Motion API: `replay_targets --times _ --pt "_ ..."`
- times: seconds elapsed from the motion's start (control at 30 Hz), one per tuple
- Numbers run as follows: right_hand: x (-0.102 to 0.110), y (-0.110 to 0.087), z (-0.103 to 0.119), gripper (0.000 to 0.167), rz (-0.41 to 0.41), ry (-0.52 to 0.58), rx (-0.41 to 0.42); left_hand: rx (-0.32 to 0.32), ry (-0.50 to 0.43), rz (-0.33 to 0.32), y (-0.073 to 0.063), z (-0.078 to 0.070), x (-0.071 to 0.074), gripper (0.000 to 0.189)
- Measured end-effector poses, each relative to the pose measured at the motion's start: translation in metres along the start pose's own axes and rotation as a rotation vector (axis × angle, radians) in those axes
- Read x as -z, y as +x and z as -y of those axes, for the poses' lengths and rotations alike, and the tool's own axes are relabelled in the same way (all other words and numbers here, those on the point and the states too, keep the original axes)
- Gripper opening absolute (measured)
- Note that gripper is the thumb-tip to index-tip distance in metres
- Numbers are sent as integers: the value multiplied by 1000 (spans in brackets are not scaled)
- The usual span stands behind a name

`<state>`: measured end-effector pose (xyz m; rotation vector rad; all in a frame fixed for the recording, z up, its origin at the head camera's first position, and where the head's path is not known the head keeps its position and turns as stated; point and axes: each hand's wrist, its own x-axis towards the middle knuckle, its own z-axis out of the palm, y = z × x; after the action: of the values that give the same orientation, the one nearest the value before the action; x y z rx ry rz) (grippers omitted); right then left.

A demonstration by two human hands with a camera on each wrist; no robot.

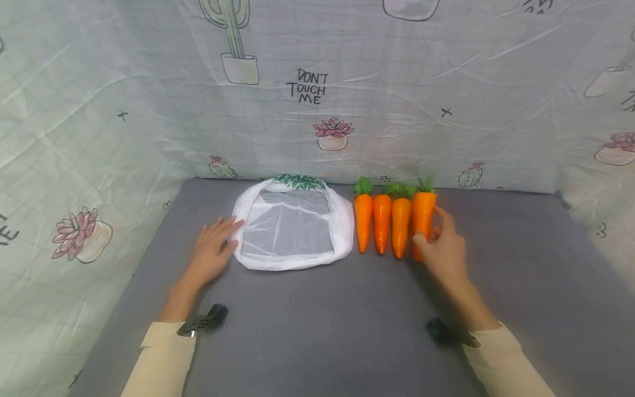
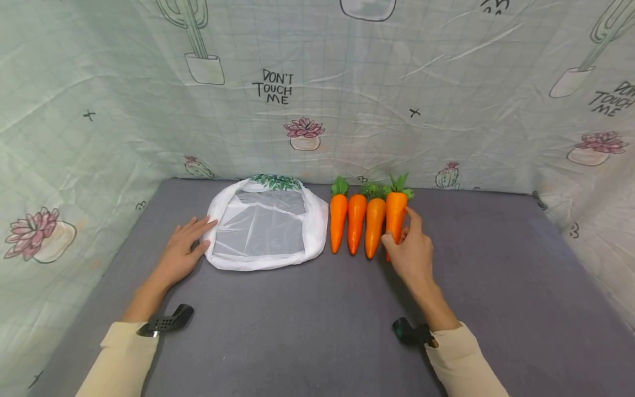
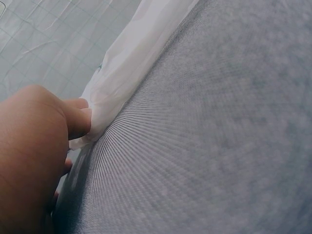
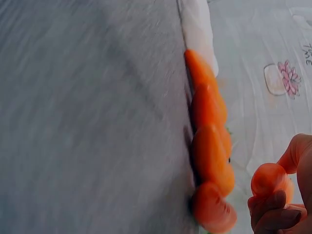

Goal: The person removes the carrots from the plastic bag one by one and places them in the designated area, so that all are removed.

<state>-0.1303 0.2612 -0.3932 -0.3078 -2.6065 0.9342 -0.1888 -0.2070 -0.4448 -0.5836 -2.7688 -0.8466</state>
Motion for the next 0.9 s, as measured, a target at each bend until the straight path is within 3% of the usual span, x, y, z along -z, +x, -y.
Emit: replay_targets --times 0.57,0.9 --pt "14 1 -37 68 0 -66 -45 -38 4 -38 -3 5 -8 42" --pt "14 9 -54 66 17 -76 -56 -19 18 -28 -3 7 -10 43"
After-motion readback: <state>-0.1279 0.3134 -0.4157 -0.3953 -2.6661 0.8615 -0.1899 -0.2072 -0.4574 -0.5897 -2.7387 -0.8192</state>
